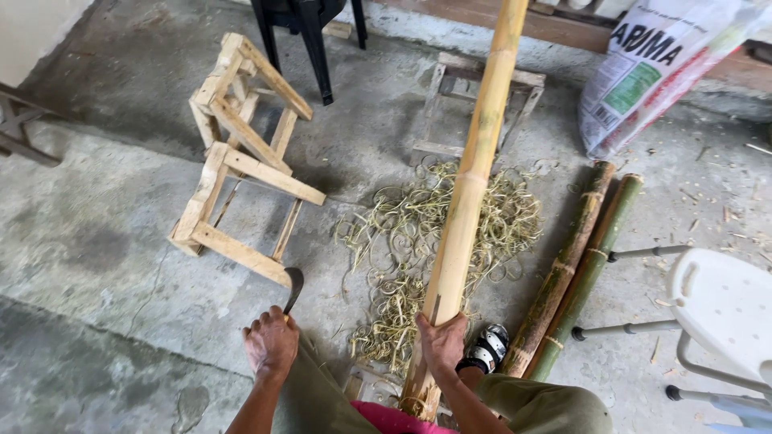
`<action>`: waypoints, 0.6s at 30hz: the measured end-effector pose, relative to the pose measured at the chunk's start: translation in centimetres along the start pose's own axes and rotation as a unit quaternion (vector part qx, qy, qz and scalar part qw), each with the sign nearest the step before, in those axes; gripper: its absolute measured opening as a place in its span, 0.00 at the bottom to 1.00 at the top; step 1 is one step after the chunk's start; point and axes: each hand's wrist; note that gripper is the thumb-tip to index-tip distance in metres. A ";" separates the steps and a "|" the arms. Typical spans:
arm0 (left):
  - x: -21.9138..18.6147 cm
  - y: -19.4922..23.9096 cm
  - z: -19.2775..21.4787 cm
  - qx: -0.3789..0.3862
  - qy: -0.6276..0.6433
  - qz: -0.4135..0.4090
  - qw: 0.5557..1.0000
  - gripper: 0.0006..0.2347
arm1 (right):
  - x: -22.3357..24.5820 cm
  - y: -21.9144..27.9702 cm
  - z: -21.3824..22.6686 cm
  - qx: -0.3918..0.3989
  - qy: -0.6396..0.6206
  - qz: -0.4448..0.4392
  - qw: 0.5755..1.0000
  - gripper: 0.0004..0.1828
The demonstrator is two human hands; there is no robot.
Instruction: The recorder uses a billhook to scrape the outer layer of a bamboo pole held between their legs.
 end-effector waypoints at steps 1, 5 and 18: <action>0.0 -0.1 -0.1 -0.002 0.002 -0.006 1.000 0.09 | 0.2 0.1 0.1 -0.006 -0.002 0.000 1.000 0.50; 0.0 -0.5 0.5 0.051 0.005 0.008 0.999 0.10 | 1.2 0.4 0.5 0.001 0.005 -0.004 1.000 0.49; 0.1 -0.1 0.9 0.070 -0.017 0.016 0.997 0.12 | 1.3 0.8 0.4 0.013 0.003 -0.007 1.000 0.47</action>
Point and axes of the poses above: each hand's wrist, its own y-axis away from the middle knuckle, its own z-axis out of the back of the hand, x = y × z, and after that the axes turned 15 degrees about x, right-handed
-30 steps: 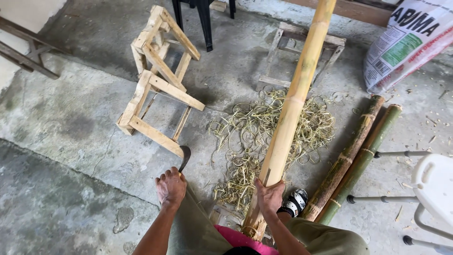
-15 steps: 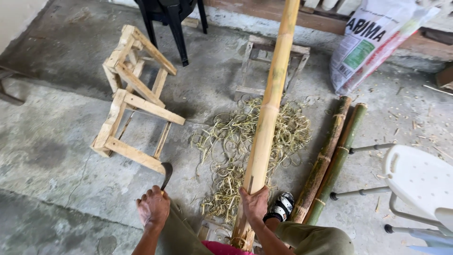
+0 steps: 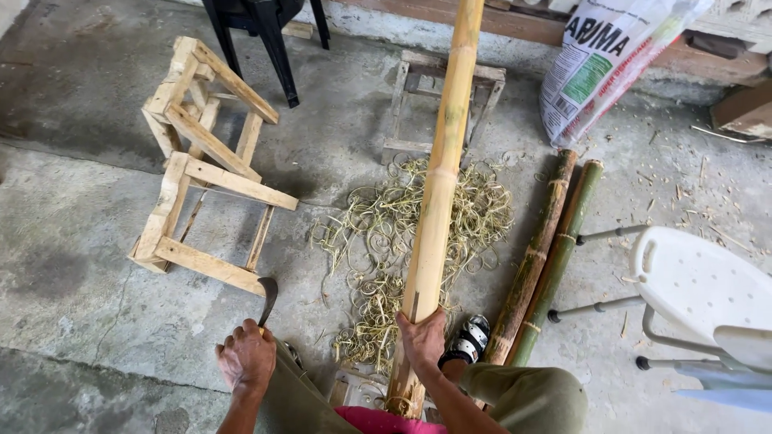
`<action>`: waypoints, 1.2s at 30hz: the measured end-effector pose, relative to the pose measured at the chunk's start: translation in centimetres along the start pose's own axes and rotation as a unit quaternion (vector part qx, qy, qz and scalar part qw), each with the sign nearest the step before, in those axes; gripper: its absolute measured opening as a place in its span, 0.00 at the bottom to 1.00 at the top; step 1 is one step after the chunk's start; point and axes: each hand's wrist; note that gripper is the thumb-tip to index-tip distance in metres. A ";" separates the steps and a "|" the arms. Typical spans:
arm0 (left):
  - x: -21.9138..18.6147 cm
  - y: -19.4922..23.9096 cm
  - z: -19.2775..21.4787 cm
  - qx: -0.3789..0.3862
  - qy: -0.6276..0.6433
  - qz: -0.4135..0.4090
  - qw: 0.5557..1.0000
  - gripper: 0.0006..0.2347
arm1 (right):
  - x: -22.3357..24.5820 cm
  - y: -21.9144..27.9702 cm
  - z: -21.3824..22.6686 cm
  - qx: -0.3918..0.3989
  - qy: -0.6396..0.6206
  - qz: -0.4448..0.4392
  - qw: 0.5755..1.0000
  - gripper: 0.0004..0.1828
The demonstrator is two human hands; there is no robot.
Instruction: The recorder uses a billhook to scrape the outer layer of a bamboo pole held between their legs.
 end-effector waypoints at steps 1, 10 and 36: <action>0.1 -0.3 -0.1 0.000 -0.001 -0.005 1.000 0.12 | -0.1 -0.6 -0.2 -0.003 -0.003 -0.002 1.000 0.47; 1.2 0.1 -1.6 -0.064 -0.005 -0.010 0.998 0.11 | -0.8 -1.0 0.1 0.016 -0.047 0.010 0.999 0.53; 0.6 -1.5 -0.9 -0.093 0.127 -0.031 0.987 0.14 | -6.4 -6.5 1.6 0.246 -0.269 0.001 0.931 0.58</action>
Point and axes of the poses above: each hand's wrist, its own y-axis away from the middle knuckle, its own z-axis out of the back of the hand, x = y × z, and after that the axes turned 15 degrees about x, right-handed
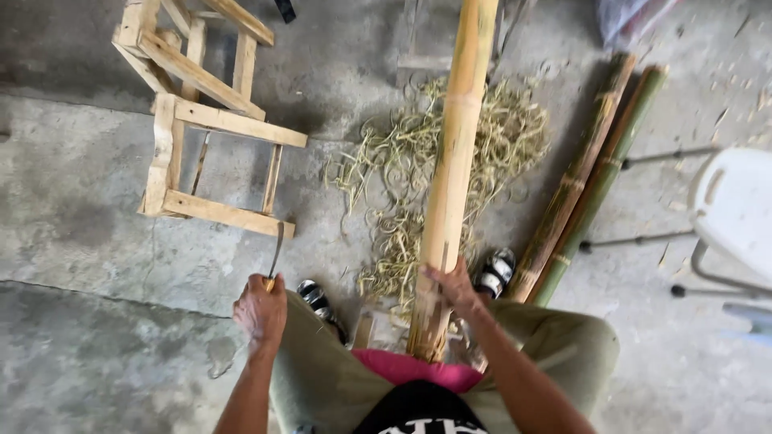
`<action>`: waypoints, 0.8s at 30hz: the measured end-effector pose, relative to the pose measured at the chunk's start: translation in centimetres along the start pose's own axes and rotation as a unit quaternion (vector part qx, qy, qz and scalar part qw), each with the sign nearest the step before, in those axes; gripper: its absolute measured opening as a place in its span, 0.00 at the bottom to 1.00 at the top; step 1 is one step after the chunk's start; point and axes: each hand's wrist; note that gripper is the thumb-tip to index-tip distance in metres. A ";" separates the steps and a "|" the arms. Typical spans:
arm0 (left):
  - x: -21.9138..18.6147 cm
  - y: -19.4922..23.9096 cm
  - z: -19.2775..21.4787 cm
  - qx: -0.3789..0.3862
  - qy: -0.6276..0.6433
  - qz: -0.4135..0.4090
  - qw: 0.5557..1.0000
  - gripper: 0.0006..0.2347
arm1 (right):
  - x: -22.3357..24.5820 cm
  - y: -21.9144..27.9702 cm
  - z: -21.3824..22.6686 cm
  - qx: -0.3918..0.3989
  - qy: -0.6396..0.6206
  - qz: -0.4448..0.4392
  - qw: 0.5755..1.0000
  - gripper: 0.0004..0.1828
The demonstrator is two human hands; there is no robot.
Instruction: The recorder uses a billhook to scrape the outer layer of a bamboo pole held between their legs.
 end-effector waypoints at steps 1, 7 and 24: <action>-1.0 -0.2 0.5 0.007 -0.011 -0.001 1.000 0.14 | 0.4 -0.5 1.5 -0.001 -0.010 -0.009 1.000 0.58; -6.9 -2.4 -0.6 0.038 0.381 -0.056 0.922 0.19 | 2.5 1.2 13.1 -0.044 -0.140 0.261 0.954 0.23; -28.0 -5.9 -9.5 0.205 0.065 -0.361 0.907 0.25 | 11.9 -5.4 9.9 -0.054 0.474 0.126 0.870 0.23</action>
Point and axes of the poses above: each hand's wrist, its own y-axis away from the middle knuckle, its own z-axis out of the back of the hand, x = y × z, and after that the axes turned 15 degrees about x, right-handed
